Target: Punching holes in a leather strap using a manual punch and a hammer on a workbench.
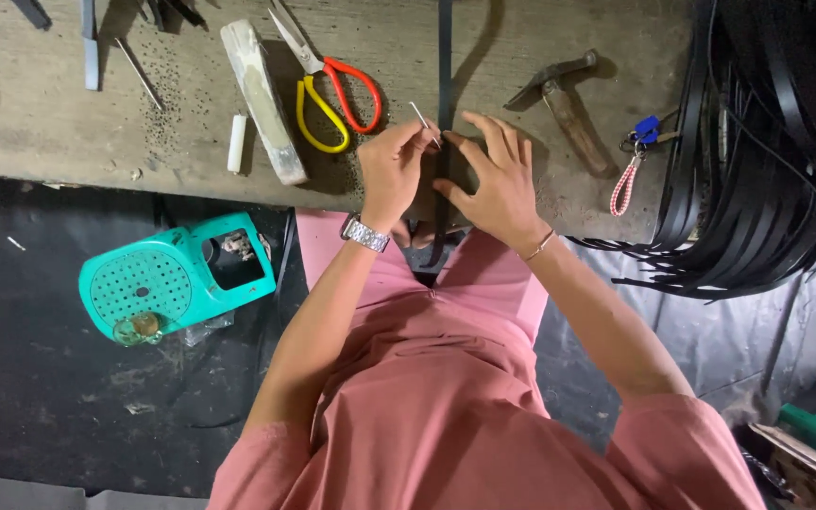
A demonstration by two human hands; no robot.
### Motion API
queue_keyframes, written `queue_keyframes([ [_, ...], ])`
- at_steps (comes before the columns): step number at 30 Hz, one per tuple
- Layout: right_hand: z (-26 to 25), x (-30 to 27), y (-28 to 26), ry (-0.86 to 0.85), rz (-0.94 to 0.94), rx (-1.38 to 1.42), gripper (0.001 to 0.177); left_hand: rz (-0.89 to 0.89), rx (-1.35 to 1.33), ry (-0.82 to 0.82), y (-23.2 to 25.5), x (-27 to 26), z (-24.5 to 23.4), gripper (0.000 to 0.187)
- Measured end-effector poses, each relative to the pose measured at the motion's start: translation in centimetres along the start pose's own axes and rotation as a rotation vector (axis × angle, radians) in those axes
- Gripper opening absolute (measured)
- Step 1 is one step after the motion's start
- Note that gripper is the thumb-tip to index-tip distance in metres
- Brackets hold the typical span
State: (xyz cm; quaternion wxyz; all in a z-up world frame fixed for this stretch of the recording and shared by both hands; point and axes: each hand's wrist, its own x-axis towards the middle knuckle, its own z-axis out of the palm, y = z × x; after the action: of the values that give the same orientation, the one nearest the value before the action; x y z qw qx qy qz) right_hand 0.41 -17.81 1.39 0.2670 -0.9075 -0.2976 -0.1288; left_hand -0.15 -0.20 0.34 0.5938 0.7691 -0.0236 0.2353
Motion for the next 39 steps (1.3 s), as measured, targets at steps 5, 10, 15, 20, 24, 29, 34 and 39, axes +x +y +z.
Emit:
queue_keyframes([
  [5,0.1,-0.6,0.0,-0.011,0.010,-0.032,0.062,0.015,0.044,-0.046,-0.1,-0.2,0.3,0.015],
  [10,0.1,-0.7,0.1,-0.016,0.016,-0.033,0.064,0.012,0.027,-0.054,-0.5,-0.5,0.5,0.014],
  [15,0.3,-0.8,0.4,-0.002,-0.004,-0.036,0.064,0.048,0.057,-0.057,-1.4,-0.8,0.7,0.013],
  [20,0.5,-0.9,0.5,0.000,-0.003,-0.050,0.065,0.090,0.055,-0.057,-1.5,-0.8,0.6,0.013],
  [24,0.4,-0.9,0.5,-0.006,0.002,-0.042,0.066,0.117,0.069,-0.063,-1.6,-0.9,0.6,0.013],
  [29,0.4,-0.9,0.4,-0.008,0.006,-0.041,0.066,0.133,0.079,-0.063,-1.7,-0.9,0.7,0.013],
  [34,0.3,-1.0,0.4,-0.009,0.009,-0.046,0.066,0.140,0.096,-0.065,-2.0,-1.1,0.8,0.013],
  [39,0.4,-0.9,0.4,-0.003,0.005,-0.056,0.067,0.164,0.107,-0.064,-2.0,-1.0,0.8,0.012],
])
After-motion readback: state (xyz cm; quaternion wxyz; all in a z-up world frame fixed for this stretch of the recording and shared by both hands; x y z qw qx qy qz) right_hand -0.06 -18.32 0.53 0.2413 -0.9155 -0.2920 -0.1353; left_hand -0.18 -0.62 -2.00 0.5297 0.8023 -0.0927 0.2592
